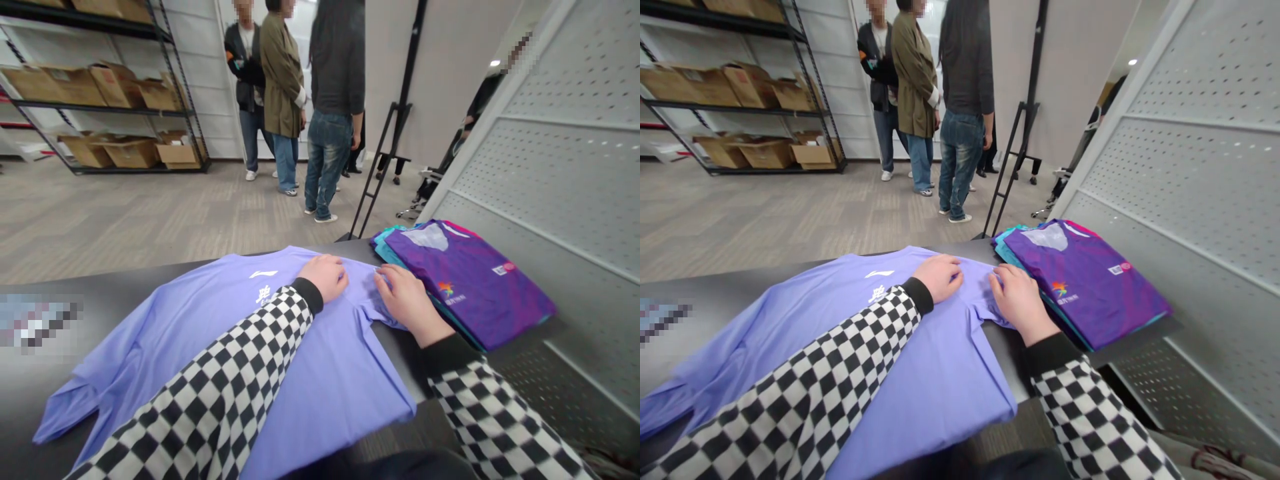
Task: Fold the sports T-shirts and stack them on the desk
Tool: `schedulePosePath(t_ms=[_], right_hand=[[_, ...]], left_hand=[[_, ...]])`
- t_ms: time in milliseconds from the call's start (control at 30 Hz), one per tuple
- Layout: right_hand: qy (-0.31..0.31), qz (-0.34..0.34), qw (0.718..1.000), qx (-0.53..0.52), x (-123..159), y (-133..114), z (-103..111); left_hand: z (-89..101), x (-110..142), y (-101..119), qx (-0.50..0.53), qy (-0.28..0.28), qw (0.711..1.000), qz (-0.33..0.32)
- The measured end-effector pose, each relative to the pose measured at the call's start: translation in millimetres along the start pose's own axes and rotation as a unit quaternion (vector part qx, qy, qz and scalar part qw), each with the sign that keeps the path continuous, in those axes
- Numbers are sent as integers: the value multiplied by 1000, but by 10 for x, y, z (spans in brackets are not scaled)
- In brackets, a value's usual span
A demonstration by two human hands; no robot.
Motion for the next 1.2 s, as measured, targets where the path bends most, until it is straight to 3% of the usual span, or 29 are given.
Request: schedulePosePath(t_ms=[67,233,333,500,633,800,1067,1200], right_hand=[[-6,3,999,40,-141,-28,61],[-170,-11,980,107,-507,37,-133],[-212,-30,974,75,-616,152,-233],[-145,-8,989,17,-628,281,-202],[-89,15,996,-20,-562,256,-90],[-58,-34,994,-90,-516,321,13],[-114,-49,983,-134,-475,344,-52],[-100,-36,979,-175,-461,366,-19]], left_hand=[[58,7,-4,-4,26,1000,4],[-1,4,-13,-18,13,1000,-1],[13,-5,-75,-14,21,1000,12],[107,-8,-353,10,92,993,79],[-110,-51,-554,22,23,991,128],[-221,-69,-588,32,-20,991,129],[2,-112,-606,65,36,990,119],[38,-117,-608,80,52,989,113]])
Point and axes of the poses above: each hand's wrist, its own x-axis away from the middle knuckle, its own z-axis out of the back of the hand, y = z × x, the point moved 9 cm from there along -x, towards the middle knuckle, and after that the axes turned 5 degrees about -y, right-handed, at the moved point
